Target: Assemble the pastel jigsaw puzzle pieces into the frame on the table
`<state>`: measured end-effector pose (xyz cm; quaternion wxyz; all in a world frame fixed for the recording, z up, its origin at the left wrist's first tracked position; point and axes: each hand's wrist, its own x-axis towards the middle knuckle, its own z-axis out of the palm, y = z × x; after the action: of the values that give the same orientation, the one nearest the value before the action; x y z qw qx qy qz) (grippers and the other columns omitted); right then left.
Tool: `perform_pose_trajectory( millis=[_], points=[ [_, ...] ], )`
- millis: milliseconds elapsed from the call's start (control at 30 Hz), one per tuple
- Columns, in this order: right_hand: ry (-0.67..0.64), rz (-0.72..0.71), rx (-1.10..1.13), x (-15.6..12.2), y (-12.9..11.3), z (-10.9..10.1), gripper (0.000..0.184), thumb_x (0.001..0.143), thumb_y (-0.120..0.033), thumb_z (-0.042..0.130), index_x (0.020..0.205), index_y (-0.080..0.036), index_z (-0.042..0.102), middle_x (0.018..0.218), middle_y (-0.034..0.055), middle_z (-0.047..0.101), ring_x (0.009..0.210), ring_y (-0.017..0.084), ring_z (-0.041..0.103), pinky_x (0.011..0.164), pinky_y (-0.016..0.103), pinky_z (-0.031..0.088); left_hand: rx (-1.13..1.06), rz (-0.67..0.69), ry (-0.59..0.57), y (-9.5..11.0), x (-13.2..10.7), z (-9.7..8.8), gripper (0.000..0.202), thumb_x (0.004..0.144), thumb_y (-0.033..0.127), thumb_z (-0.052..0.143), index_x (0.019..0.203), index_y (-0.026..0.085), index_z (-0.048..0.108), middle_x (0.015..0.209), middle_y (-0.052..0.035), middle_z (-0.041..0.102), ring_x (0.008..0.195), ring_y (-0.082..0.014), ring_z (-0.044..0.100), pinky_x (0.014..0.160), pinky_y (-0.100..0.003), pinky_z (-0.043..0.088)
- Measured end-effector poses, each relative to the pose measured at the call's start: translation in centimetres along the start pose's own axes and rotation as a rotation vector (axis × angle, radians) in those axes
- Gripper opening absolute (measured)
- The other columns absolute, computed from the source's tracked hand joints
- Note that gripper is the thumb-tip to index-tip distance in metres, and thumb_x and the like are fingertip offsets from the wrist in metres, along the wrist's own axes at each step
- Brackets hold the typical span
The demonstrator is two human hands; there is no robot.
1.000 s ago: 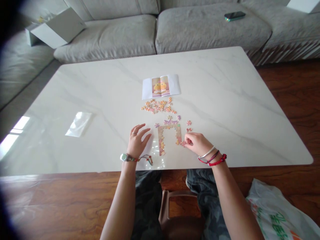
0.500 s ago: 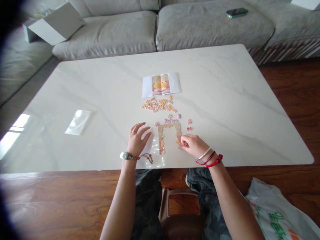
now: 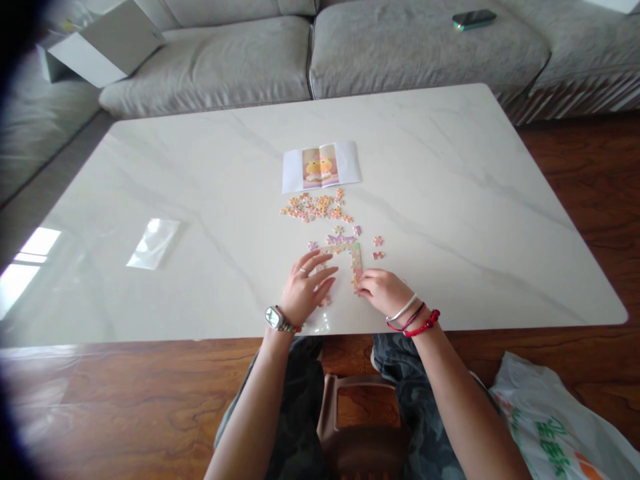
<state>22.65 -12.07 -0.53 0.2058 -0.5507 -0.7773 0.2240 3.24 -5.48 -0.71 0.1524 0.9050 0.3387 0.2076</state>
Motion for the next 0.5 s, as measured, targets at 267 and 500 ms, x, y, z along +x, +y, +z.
perform_pose_trajectory(
  millis=[267, 500],
  points=[
    [0.070, -0.058, -0.105, -1.0, 0.1, 0.4, 0.021, 0.081, -0.021, 0.044, 0.080, -0.017, 0.064, 0.082, 0.0068, 0.062, 0.076, 0.014, 0.056, 0.070, 0.026, 0.046, 0.054, 0.090, -0.189, 2.6, -1.3, 1.5, 0.026, 0.083, 0.024, 0.040, 0.105, 0.026, 0.053, 0.109, -0.0015, 0.058, 0.115, -0.0170, 0.040, 0.092, -0.037, 0.033],
    [0.056, -0.050, -0.201, -1.9, -0.1, 0.7, 0.027, 0.085, -0.023, 0.037, 0.089, -0.015, 0.062, 0.085, 0.0085, 0.060, 0.077, 0.015, 0.055, 0.071, 0.027, 0.045, 0.103, 0.106, -0.178, 2.6, -2.3, 1.8, 0.032, 0.085, 0.024, 0.036, 0.115, 0.027, 0.045, 0.117, -0.0012, 0.053, 0.119, -0.0176, 0.036, 0.097, -0.041, 0.027]
  ],
)
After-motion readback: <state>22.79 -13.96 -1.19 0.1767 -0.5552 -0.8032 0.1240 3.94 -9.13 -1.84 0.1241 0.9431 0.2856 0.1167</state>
